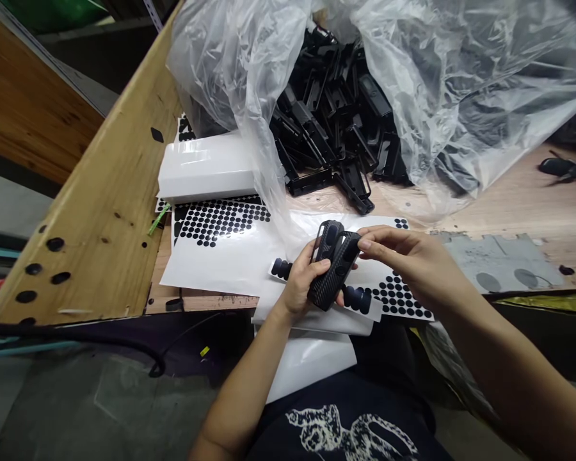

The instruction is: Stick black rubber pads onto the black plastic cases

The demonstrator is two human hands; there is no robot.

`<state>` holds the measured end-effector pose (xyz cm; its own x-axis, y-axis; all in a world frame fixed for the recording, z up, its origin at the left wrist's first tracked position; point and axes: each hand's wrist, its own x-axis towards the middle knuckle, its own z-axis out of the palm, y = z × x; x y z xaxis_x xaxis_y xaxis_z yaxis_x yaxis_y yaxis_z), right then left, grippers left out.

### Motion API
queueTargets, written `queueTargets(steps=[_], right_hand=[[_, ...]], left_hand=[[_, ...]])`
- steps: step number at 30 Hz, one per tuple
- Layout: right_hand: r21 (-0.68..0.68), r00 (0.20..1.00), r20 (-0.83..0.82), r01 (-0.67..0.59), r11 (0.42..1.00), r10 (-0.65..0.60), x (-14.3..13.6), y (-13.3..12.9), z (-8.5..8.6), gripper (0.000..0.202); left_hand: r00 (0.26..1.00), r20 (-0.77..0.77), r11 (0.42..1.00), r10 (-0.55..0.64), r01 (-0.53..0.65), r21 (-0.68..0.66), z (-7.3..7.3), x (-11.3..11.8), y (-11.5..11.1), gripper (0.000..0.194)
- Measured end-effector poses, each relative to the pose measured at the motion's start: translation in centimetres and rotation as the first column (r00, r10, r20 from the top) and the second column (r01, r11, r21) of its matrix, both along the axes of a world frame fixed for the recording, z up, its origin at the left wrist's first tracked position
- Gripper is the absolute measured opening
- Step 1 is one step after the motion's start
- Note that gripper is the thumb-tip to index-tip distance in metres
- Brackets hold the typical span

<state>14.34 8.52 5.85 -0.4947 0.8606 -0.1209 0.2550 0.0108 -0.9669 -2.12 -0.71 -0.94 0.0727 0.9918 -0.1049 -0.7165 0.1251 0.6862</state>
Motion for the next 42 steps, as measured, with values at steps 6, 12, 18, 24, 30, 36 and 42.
queueTargets(steps=[6,12,18,24,30,36,42], right_hand=[[0.175,0.999,0.051,0.006,0.985,-0.015,-0.4,-0.4,0.5,0.027],[0.317,0.992,0.129,-0.035,0.948,-0.007,-0.1,-0.8,0.5,0.020],[0.500,0.975,0.219,-0.071,0.863,-0.046,-0.1,-1.2,0.8,0.013],[0.585,0.970,0.237,-0.103,0.804,-0.048,-0.1,-1.4,0.9,0.008],[0.745,0.934,0.318,-0.141,0.652,-0.162,-0.2,-1.9,0.6,0.017],[0.670,0.923,0.373,-0.200,0.715,-0.091,0.6,-0.4,0.2,0.050],[0.483,0.842,0.518,-0.146,0.864,-0.148,6.1,1.3,-1.6,0.039]], left_hand=[[1.000,-0.002,1.000,-0.014,0.014,-0.003,-0.2,0.0,0.0,0.066],[1.000,-0.016,1.000,-0.013,0.013,-0.007,-0.5,0.0,-0.2,0.067],[0.999,-0.035,1.000,-0.015,0.014,-0.007,-0.2,0.0,-0.3,0.063],[0.999,-0.037,1.000,-0.024,0.024,-0.010,-0.3,0.0,-0.3,0.063],[0.999,-0.047,1.000,0.005,-0.005,-0.010,-0.1,0.1,-0.3,0.062],[0.998,-0.063,1.000,-0.018,0.019,0.021,-0.5,0.2,-0.3,0.059],[0.999,-0.023,1.000,0.022,-0.022,0.017,-0.7,0.2,-0.3,0.059]])
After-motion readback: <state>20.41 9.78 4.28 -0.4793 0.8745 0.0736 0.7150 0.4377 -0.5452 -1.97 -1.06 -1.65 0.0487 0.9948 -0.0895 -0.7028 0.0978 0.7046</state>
